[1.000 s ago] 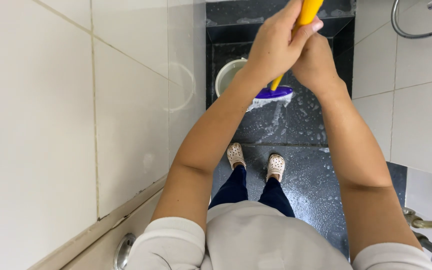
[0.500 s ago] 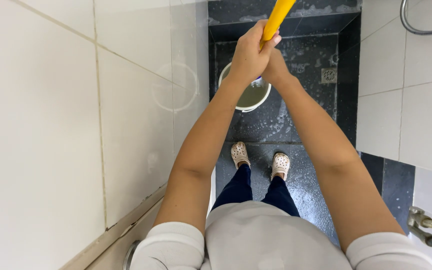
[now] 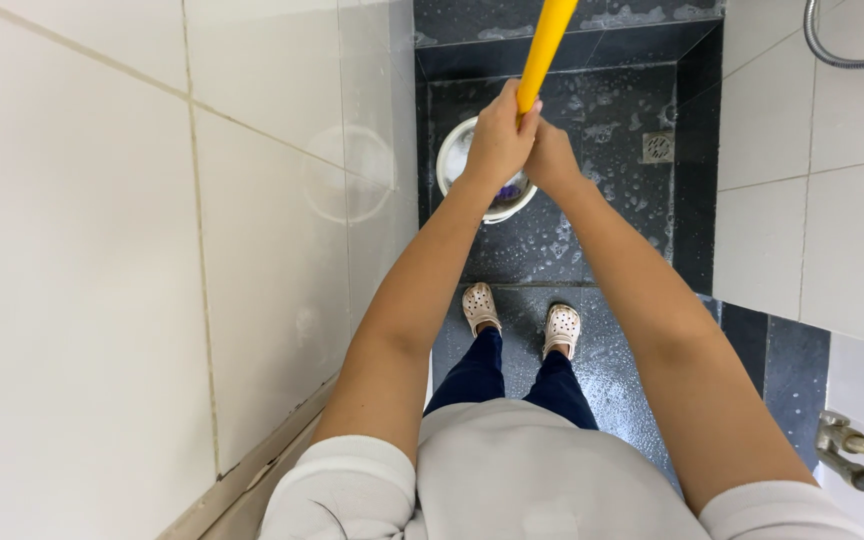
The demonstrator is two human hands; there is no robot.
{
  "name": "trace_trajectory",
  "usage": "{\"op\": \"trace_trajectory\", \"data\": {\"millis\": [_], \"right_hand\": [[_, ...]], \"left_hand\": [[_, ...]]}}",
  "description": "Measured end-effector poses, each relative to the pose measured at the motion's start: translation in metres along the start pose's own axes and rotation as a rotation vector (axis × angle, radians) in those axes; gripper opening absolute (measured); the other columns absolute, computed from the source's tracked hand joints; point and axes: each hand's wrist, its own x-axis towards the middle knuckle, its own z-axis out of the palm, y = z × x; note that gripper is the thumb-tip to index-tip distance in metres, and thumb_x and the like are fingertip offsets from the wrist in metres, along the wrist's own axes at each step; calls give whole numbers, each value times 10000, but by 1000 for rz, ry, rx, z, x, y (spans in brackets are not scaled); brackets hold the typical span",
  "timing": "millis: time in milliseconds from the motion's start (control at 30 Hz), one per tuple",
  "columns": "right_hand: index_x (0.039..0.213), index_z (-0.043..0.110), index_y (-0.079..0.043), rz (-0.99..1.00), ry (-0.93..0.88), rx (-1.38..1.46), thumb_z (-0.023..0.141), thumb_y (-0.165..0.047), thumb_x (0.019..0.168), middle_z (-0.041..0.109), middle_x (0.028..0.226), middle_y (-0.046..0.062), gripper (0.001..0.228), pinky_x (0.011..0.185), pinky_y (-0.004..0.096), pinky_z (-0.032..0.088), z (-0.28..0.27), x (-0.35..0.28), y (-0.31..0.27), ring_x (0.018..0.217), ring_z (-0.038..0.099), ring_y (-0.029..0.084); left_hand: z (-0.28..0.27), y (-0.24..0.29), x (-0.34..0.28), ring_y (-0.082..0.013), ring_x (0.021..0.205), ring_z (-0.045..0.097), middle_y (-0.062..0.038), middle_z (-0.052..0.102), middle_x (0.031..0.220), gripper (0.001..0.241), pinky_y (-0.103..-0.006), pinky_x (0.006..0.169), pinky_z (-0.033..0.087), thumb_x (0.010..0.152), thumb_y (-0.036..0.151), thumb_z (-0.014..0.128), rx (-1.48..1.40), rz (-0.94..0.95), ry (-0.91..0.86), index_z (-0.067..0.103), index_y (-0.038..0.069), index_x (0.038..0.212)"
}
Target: The person mops a tiled bathroom floor using a yellow-handled mop and a white bucket of water. They repeatedly dip the mop into the bucket, wring it out, and scrub the dark floor tiles, moving around the room to clean different areas.
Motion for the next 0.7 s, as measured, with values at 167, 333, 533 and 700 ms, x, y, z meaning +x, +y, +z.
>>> {"op": "trace_trajectory", "data": {"millis": [167,333,533,700], "right_hand": [[1269,661,-59,9,-15,122,631,-74,947,738,1141,202,324,860,416,582,9,-18,8,1046,722,375],[1325,639,-95,174,-187,77,669,-137,956,715,1168,200,372,890,414,556,15,-31,20,1053,710,361],[1354,641,-98,179,-247,67,651,-123,970,713,1217,194,385,939,393,552,10,-43,28,1120,702,328],[1374,573,-20,-10,-121,307,667,-83,980,712,1253,158,410,955,352,556,-15,-32,-18,1150,706,248]], "left_hand": [[14,-38,-19,-326,816,748,-154,732,894,164,-411,713,578,992,188,643,-42,-32,27,577,55,1062],[29,-79,-43,-358,853,739,-178,728,921,169,-433,732,572,993,187,642,-16,-135,-23,590,52,1080],[26,-87,-51,-347,913,742,-166,740,967,177,-426,781,571,987,204,647,-4,-136,-51,607,61,1084],[-12,8,-7,-301,840,735,-119,722,916,221,-398,729,559,995,274,652,-3,1,84,582,84,1083]]}}
